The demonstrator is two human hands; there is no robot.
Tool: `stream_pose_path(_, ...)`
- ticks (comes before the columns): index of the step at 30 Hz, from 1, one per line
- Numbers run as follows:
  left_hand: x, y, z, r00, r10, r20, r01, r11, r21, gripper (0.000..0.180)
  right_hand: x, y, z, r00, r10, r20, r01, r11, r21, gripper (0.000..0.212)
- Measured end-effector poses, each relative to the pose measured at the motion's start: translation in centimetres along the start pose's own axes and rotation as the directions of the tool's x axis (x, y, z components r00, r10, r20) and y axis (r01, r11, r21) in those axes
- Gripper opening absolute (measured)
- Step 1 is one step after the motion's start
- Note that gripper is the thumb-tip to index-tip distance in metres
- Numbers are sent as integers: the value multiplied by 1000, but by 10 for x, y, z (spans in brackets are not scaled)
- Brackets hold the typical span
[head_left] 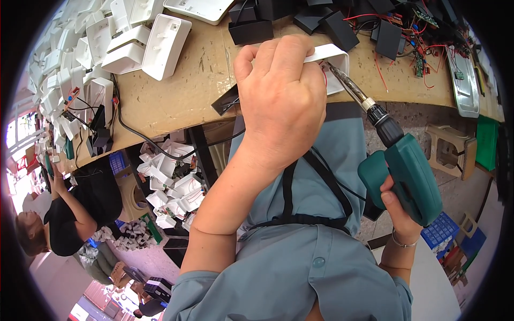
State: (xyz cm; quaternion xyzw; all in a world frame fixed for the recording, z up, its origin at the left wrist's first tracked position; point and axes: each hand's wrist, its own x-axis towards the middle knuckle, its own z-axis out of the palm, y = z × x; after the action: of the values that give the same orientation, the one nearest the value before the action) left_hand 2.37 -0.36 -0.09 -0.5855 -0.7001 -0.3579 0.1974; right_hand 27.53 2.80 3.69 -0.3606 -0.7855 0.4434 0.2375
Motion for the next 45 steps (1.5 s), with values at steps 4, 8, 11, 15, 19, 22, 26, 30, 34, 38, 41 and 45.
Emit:
stream_pose_path(4, 0, 0, 1, 1000, -3, -3, 3, 1000, -1, 6, 0, -2, 1, 1000, -15, -13, 14, 999, -37, 50)
stream_pose_path(8, 0, 0, 2, 1000, -6, -11, 6, 1000, -6, 7, 3, -3, 1, 999, -47, 15, 48, 997, -67, 47)
stream_pose_path(11, 0, 0, 2, 1000, -9, -7, 9, 1000, 0, 7, 2, -2, 3, 1000, -20, -5, 19, 995, -100, 45)
stream_pose_path(15, 0, -1, 1, 1000, -8, -5, 8, 1000, -3, 8, 6, -3, 0, 997, -59, 57, 69, 980, -187, 45)
stream_pose_path(19, -1, -1, 2, 1000, -8, -12, 8, 1000, -9, 8, 6, -3, 2, 998, -60, 19, 62, 989, -136, 46)
stream_pose_path(22, -1, -1, 2, 1000, -7, -18, 7, 1000, -6, 8, 6, -4, 2, 998, -66, 7, 66, 988, -143, 47)
stream_pose_path(26, -2, -1, 3, 1000, -4, -29, 4, 1000, -7, 8, 7, -4, 1, 997, -54, 52, 61, 986, -152, 50)
stream_pose_path(30, -2, -1, 3, 999, -9, -37, 8, 1000, -17, 8, 2, -4, 1, 998, -57, -5, 56, 985, -163, 50)
stream_pose_path(34, -3, -1, 3, 999, -14, -36, 14, 1000, -11, 8, 2, -3, 1, 999, -34, 24, 37, 989, -141, 51)
stream_pose_path(38, -3, 0, 4, 999, -17, -46, 17, 1000, -1, 8, 2, -3, 3, 1000, -12, -5, 11, 995, -96, 52)
stream_pose_path(41, -3, 1, 4, 999, -22, -43, 22, 1000, 7, 8, 2, -1, 2, 999, -40, 1, 40, 990, -134, 53)
stream_pose_path(45, -4, 0, 5, 998, -28, -51, 29, 1000, 10, 9, 5, -1, 3, 1000, -4, 5, 5, 995, -97, 53)
